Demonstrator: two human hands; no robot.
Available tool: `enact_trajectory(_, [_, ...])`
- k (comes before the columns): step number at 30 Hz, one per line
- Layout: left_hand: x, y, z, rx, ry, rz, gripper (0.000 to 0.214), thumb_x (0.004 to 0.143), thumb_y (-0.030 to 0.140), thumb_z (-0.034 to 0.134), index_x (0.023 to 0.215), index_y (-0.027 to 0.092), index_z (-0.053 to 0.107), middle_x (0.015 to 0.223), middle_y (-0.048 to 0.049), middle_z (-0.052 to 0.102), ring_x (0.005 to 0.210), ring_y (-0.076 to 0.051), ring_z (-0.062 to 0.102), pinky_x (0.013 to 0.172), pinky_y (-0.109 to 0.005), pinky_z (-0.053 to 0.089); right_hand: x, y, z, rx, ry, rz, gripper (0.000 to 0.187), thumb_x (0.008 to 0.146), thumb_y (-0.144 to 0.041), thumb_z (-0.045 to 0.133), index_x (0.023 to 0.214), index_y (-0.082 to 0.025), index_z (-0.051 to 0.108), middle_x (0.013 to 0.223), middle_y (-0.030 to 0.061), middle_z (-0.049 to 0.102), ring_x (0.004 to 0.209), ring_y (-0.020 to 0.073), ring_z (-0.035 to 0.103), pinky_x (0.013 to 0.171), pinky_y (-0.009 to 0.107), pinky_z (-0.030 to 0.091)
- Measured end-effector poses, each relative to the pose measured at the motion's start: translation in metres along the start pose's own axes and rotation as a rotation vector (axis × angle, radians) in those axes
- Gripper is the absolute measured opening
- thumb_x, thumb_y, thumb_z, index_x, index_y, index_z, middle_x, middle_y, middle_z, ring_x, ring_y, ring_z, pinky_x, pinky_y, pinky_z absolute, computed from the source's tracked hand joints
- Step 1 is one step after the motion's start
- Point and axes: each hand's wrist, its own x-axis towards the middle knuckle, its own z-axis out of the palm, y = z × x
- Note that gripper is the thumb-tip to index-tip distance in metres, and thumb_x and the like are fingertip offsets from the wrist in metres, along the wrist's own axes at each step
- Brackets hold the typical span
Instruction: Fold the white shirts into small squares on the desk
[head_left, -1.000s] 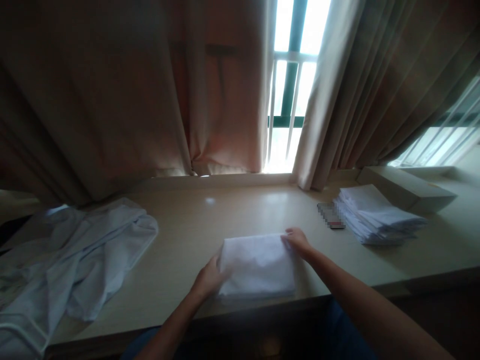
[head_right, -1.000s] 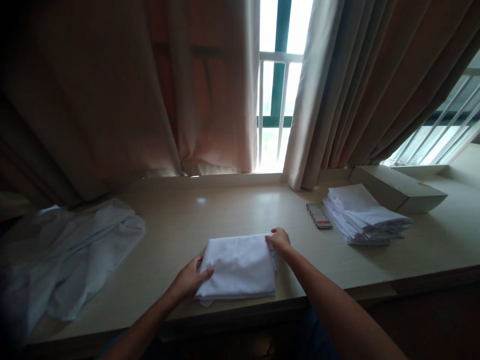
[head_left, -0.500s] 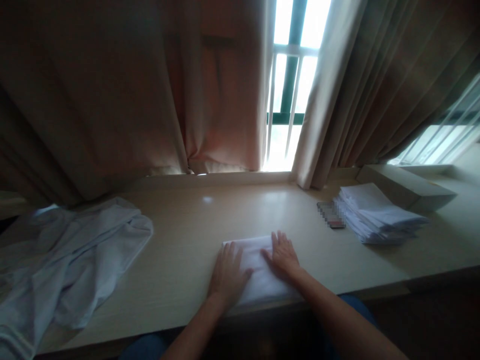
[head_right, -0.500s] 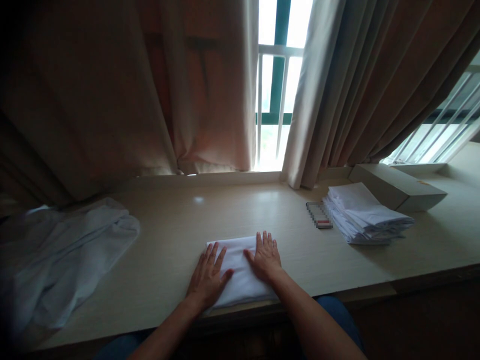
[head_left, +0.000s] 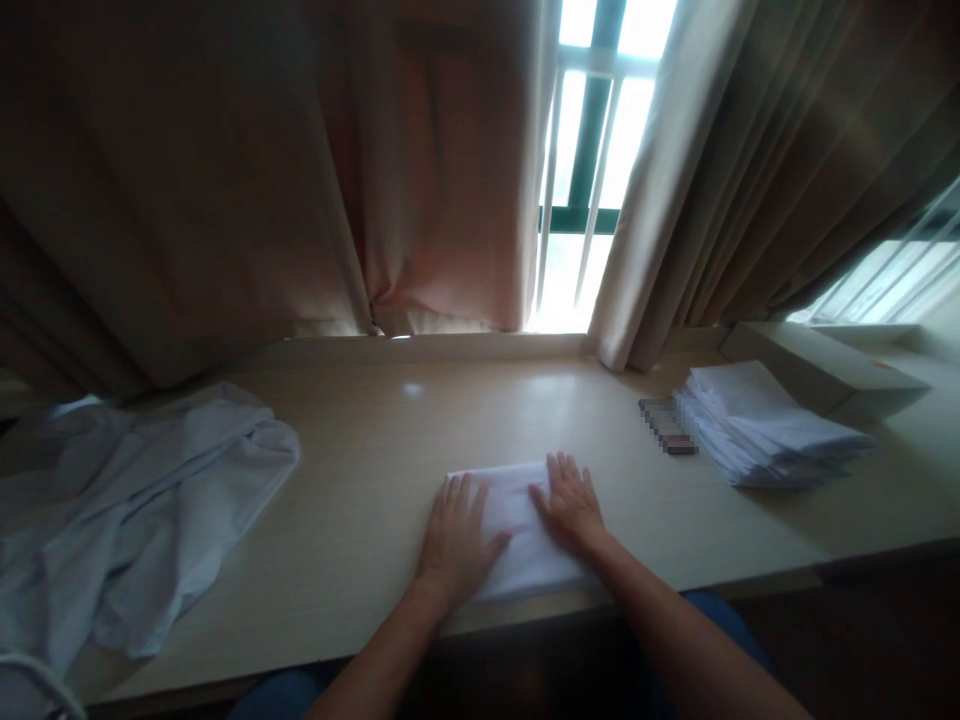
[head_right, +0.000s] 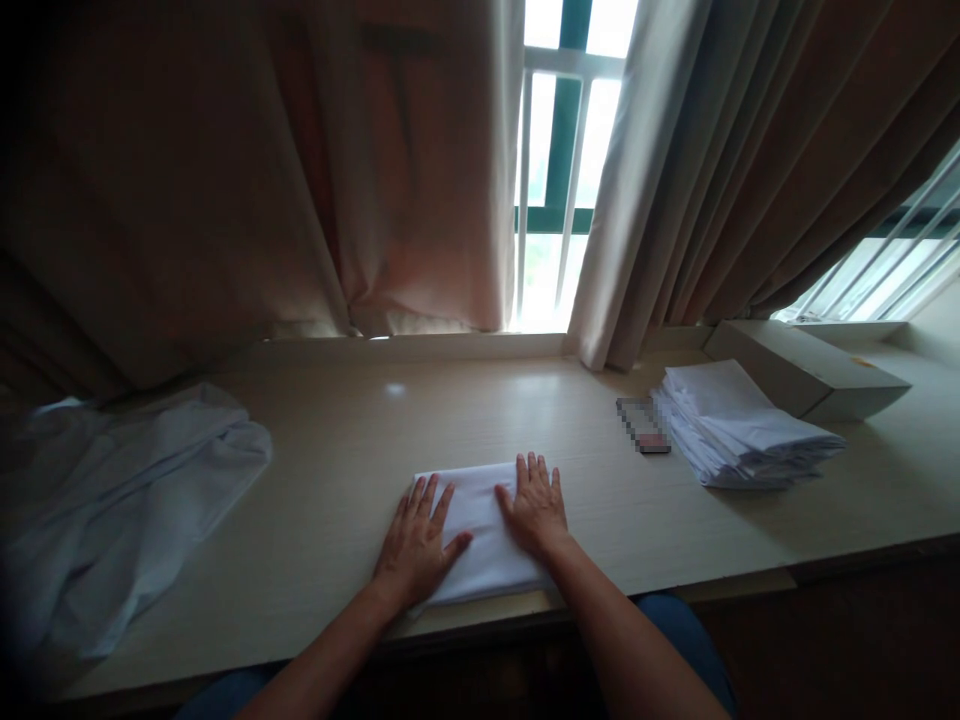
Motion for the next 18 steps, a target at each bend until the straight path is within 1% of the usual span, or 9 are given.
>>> enact_trajectory(2, [-0.001,0.002,0.0,0.001,0.008,-0.004,0.08,0.083,0.067,0.04,0.145,0.018,0.034,0.155,-0.014,0.025,0.144,-0.033,0.013,0.116,-0.052,0.014,0.001,-0.003,-0.005,-0.027,-0.017,0.015,0.076,0.094,-0.06,0.023,0.15,-0.01,0.02,0.155,0.0163,0.017,0.144,0.03,0.008,0.113,0.051,-0.004])
enact_trajectory(4, [-0.001,0.003,0.0,0.006,0.015,-0.002,0.08,0.082,0.067,0.04,0.144,0.018,0.036,0.154,-0.0153,0.027,0.144,-0.034,0.015,0.116,-0.053,0.015,0.002,-0.012,-0.012,-0.063,-0.009,-0.007,0.076,0.094,-0.06,0.026,0.149,-0.008,0.025,0.154,0.0178,0.019,0.144,0.0318,0.007,0.112,0.053,-0.007])
enact_trajectory(6, [-0.001,0.004,0.0,0.016,0.021,0.001,0.078,0.082,0.067,0.041,0.143,0.018,0.038,0.153,-0.0164,0.028,0.143,-0.034,0.017,0.115,-0.054,0.016,0.002,-0.026,-0.019,-0.082,0.041,-0.099,0.073,0.094,-0.059,0.026,0.148,-0.009,0.028,0.155,0.016,0.02,0.144,0.0314,0.003,0.111,0.054,-0.01])
enact_trajectory(8, [-0.001,0.004,0.001,0.025,0.024,0.001,0.075,0.084,0.064,0.042,0.143,0.018,0.039,0.153,-0.0167,0.029,0.143,-0.035,0.018,0.114,-0.055,0.017,0.002,-0.042,-0.023,-0.063,0.075,-0.232,0.066,0.096,-0.057,0.022,0.148,-0.018,0.03,0.156,0.0103,0.019,0.144,0.0294,0.001,0.111,0.054,-0.009])
enact_trajectory(10, [-0.001,0.004,0.002,0.03,0.025,-0.003,0.072,0.085,0.062,0.042,0.143,0.019,0.039,0.152,-0.0158,0.03,0.142,-0.035,0.02,0.113,-0.056,0.018,0.003,-0.056,-0.02,-0.017,0.02,-0.316,0.059,0.097,-0.055,0.018,0.147,-0.027,0.031,0.155,0.0057,0.022,0.144,0.0285,0.007,0.112,0.054,-0.005])
enact_trajectory(12, [-0.001,0.003,0.003,0.032,0.034,0.001,0.07,0.086,0.059,0.042,0.144,0.021,0.037,0.152,-0.0142,0.031,0.142,-0.034,0.021,0.113,-0.056,0.019,0.004,-0.063,-0.013,0.026,-0.069,-0.322,0.056,0.098,-0.055,0.016,0.147,-0.032,0.031,0.155,0.0039,0.026,0.143,0.0285,0.014,0.112,0.055,0.001])
enact_trajectory(13, [-0.001,0.002,0.003,0.032,0.043,0.009,0.07,0.086,0.059,0.043,0.145,0.021,0.036,0.152,-0.0135,0.032,0.142,-0.034,0.021,0.113,-0.056,0.019,0.005,-0.064,-0.009,0.04,-0.097,-0.313,0.056,0.098,-0.055,0.015,0.147,-0.033,0.03,0.154,0.0034,0.026,0.143,0.0283,0.016,0.112,0.055,0.002])
enact_trajectory(15, [-0.001,0.001,0.005,0.032,0.064,0.028,0.071,0.085,0.059,0.043,0.145,0.022,0.034,0.152,-0.0127,0.032,0.142,-0.034,0.022,0.113,-0.056,0.019,0.006,-0.063,-0.003,0.054,-0.114,-0.302,0.056,0.098,-0.056,0.013,0.147,-0.035,0.028,0.155,0.0026,0.024,0.143,0.0276,0.016,0.112,0.055,0.003])
enact_trajectory(18, [-0.002,-0.001,0.007,0.032,0.092,0.036,0.072,0.085,0.06,0.044,0.145,0.022,0.035,0.152,-0.0125,0.032,0.142,-0.034,0.022,0.113,-0.056,0.02,0.008,-0.06,-0.001,0.054,-0.128,-0.318,0.057,0.097,-0.056,0.011,0.148,-0.034,0.027,0.156,0.0024,0.022,0.143,0.0269,0.014,0.112,0.053,0.003])
